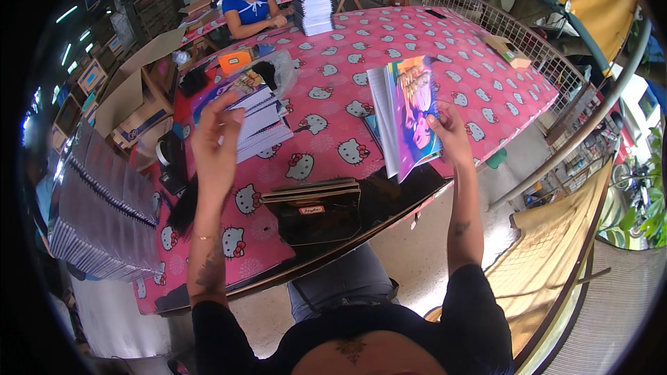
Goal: The person reaches up to touch a ceiling fan, then picks up pre-punched notebooks and manually threads plastic spiral spines through the holes. They place the finished notebooks on a stack on the work table.
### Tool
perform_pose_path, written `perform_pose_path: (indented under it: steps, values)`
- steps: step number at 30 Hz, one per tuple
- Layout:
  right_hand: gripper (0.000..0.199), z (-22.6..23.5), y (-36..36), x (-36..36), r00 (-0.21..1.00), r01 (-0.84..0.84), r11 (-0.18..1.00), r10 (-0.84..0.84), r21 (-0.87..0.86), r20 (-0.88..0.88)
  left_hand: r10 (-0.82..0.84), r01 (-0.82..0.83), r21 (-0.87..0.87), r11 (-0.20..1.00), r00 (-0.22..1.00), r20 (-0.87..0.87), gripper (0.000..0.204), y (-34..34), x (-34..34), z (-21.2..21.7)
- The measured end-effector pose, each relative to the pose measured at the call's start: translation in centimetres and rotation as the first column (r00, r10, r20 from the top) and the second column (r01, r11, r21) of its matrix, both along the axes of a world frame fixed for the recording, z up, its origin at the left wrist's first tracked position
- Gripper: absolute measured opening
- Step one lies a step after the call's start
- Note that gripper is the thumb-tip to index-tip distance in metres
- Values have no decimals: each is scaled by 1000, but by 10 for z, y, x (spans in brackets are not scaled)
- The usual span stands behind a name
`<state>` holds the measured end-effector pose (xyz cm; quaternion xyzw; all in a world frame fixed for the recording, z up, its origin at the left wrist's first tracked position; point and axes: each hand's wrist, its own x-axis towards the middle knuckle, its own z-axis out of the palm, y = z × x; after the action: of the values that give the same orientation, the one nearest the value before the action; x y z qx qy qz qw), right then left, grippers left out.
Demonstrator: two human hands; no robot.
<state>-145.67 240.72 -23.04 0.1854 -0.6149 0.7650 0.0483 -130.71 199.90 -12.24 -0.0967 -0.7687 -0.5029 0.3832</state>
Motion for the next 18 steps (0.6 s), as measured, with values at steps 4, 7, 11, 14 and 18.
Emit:
perform_pose_path:
  steps: [4, 7, 11, 14, 18]
  values:
    - [43, -76, 29, -69, 935, 290, 593, -341, 751, -92, 329, -326, -201, 924, 944, -17, 33, -49, -30, -30]
    - [48, -115, 30, -94, 880, 427, 417, -397, 802, -263, 378, -381, -403, 832, 921, -91, 34, -63, -42, -42]
    - [48, -101, 26, -95, 894, 349, 292, -388, 891, -223, 327, -325, -506, 799, 941, -88, 34, -67, -41, -46]
    - [48, -50, -6, -43, 780, 549, 79, -407, 832, -476, 279, -270, -606, 748, 957, -82, 34, -69, -33, -42]
    - [24, 14, -112, 106, 901, -80, 833, 294, 547, -318, 239, -346, -708, 616, 938, -250, 34, -65, -38, -29]
